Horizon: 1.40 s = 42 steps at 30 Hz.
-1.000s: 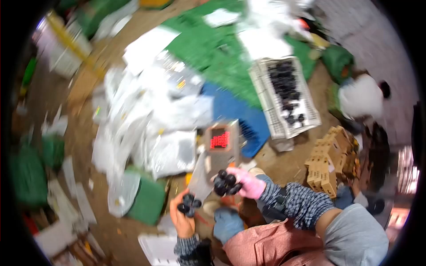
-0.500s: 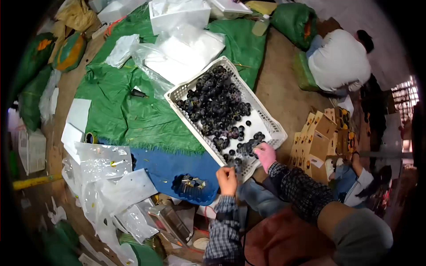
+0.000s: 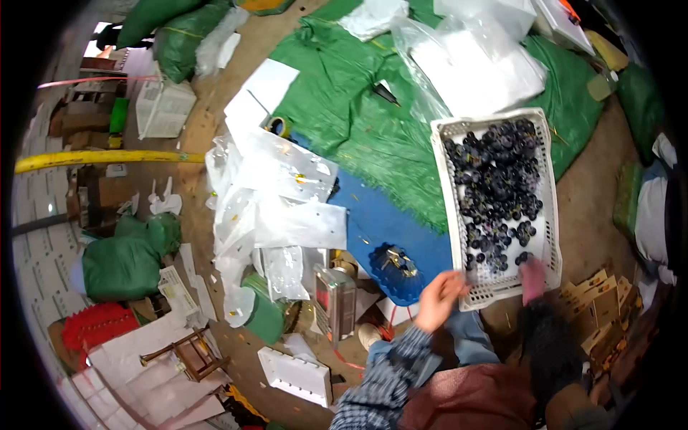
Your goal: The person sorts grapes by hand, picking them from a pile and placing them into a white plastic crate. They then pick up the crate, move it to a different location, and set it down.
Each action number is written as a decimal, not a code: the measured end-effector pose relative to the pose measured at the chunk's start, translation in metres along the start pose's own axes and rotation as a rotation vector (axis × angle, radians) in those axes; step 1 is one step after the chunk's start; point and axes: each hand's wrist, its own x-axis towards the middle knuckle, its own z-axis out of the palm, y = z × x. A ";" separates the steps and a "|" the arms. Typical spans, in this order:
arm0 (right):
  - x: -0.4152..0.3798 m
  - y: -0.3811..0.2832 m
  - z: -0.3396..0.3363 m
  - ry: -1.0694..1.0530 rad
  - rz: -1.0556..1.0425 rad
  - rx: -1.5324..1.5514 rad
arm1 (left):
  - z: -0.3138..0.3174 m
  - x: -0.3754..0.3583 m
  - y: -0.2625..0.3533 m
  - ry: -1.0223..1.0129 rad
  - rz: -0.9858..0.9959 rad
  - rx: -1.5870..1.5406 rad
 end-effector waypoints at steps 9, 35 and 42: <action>-0.078 -0.047 0.086 -0.085 -0.186 -0.096 | -0.312 -0.084 0.107 0.521 0.147 0.118; -0.214 -0.108 0.156 -0.302 0.370 -0.116 | -0.654 0.010 -0.078 1.079 -0.173 1.053; -0.208 -0.098 0.148 -0.299 0.367 -0.114 | -0.709 -0.088 -0.049 1.000 -0.438 1.472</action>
